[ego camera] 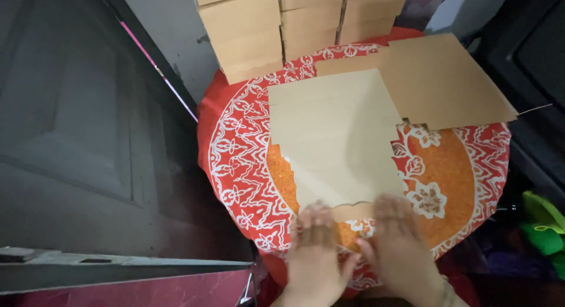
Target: Folding flat cardboard templates into small boxes.
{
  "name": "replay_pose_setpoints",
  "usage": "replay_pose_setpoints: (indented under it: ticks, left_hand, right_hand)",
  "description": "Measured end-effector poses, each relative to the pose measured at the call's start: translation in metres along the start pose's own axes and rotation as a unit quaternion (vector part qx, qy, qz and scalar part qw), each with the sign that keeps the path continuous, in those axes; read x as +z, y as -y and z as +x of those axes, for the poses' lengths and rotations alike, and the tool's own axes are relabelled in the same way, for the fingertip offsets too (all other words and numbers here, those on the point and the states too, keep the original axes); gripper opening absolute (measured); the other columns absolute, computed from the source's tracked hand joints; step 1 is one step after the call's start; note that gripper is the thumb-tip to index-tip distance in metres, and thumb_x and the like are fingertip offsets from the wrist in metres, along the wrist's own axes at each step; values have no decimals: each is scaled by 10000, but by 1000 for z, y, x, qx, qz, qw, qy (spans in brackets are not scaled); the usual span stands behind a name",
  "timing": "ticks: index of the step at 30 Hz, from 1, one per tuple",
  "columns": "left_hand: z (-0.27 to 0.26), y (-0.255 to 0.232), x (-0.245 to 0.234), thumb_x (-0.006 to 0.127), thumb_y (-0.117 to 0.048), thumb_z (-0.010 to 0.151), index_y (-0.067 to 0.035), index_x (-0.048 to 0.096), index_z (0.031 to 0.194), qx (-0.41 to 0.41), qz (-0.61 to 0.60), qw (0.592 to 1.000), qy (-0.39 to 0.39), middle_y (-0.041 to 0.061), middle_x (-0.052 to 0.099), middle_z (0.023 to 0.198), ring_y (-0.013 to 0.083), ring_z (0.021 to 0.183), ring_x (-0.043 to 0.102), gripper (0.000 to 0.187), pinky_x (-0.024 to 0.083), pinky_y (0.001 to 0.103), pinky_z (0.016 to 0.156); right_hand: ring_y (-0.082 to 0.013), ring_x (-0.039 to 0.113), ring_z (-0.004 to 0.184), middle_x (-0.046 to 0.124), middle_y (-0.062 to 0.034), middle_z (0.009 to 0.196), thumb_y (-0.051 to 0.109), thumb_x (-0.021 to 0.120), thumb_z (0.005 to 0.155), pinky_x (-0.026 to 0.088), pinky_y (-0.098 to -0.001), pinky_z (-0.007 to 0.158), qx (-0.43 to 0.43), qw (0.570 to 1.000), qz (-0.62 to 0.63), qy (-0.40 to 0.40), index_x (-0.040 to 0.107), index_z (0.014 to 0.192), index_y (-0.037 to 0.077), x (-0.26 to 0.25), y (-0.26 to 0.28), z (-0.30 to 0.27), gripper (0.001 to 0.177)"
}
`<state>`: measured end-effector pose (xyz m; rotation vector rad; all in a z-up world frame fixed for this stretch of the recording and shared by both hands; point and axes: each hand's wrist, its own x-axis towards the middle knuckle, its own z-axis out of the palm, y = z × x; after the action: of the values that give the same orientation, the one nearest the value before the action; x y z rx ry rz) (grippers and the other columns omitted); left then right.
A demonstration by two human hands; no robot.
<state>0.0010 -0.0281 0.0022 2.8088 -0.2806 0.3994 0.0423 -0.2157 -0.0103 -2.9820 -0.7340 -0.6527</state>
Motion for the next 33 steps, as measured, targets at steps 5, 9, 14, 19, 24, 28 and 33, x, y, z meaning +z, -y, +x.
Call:
replay_pose_setpoints:
  ticks: [5, 9, 14, 19, 24, 28, 33]
  left_hand:
    - [34, 3, -7, 438, -468, 855, 113, 291, 1549, 133, -86, 982, 101, 288, 255, 1651, 379, 1562, 177, 917, 22, 566, 1249]
    - [72, 11, -40, 235, -644, 959, -37, 70, 1626, 80, -112, 942, 305, 154, 29, 1719, 275, 1589, -36, 917, -76, 538, 1226]
    - [89, 39, -4, 349, -650, 947, -28, 93, 1624, 65, -39, 978, 195, 203, -10, 1714, 342, 1581, -25, 954, -55, 620, 1207]
    - [96, 42, -35, 480, -667, 900, -33, 73, 1644, -1, -59, 970, 235, 253, 30, 1714, 388, 1595, 19, 1059, 0, 651, 1228]
    - [67, 58, -31, 716, -622, 766, -11, 481, 1435, 107, -166, 978, 73, 203, 430, 1583, 355, 1499, 348, 936, 181, 571, 1201]
    - [45, 73, -36, 813, -410, 792, -137, 555, 963, 123, -270, 954, 35, 105, 675, 1252, 308, 1197, 625, 413, 353, 512, 1078]
    - [27, 73, -50, 859, -197, 775, -183, 598, 914, 129, -297, 946, 6, 1, 684, 962, 250, 909, 642, 296, 391, 430, 986]
  right_hand:
    - [-329, 212, 1556, 268, -180, 1668, 395, 467, 970, 205, -486, 1206, -131, 982, 102, 92, 249, 1600, 28, 10, -20, 32, 761]
    - [-362, 121, 1541, 138, -148, 1700, 445, 392, 1051, 139, -528, 1189, -158, 962, 119, 189, 130, 1642, 89, 3, -33, 59, 738]
    - [-387, 53, 1557, 64, -98, 1728, 464, 309, 1046, 98, -610, 1183, -145, 954, 144, 218, 97, 1647, 149, 29, -43, 93, 712]
    - [-472, 130, 1533, 146, -156, 1696, 506, 478, 990, 208, -716, 1143, -120, 952, 132, 248, 133, 1662, 258, 21, -45, 108, 795]
    - [-279, 512, 1390, 640, -76, 1419, 412, 877, 751, 262, -497, 1166, -188, 897, 388, 99, 710, 1169, 196, 20, -51, 95, 500]
    - [-220, 677, 1077, 743, -22, 1111, 268, 784, 865, 374, -469, 1048, -228, 893, 387, 31, 566, 834, 131, 5, -34, 77, 259]
    - [-122, 673, 1097, 763, 143, 1011, 125, 672, 905, 185, -759, 1083, -257, 933, 241, -69, 683, 917, 257, -3, -26, 45, 133]
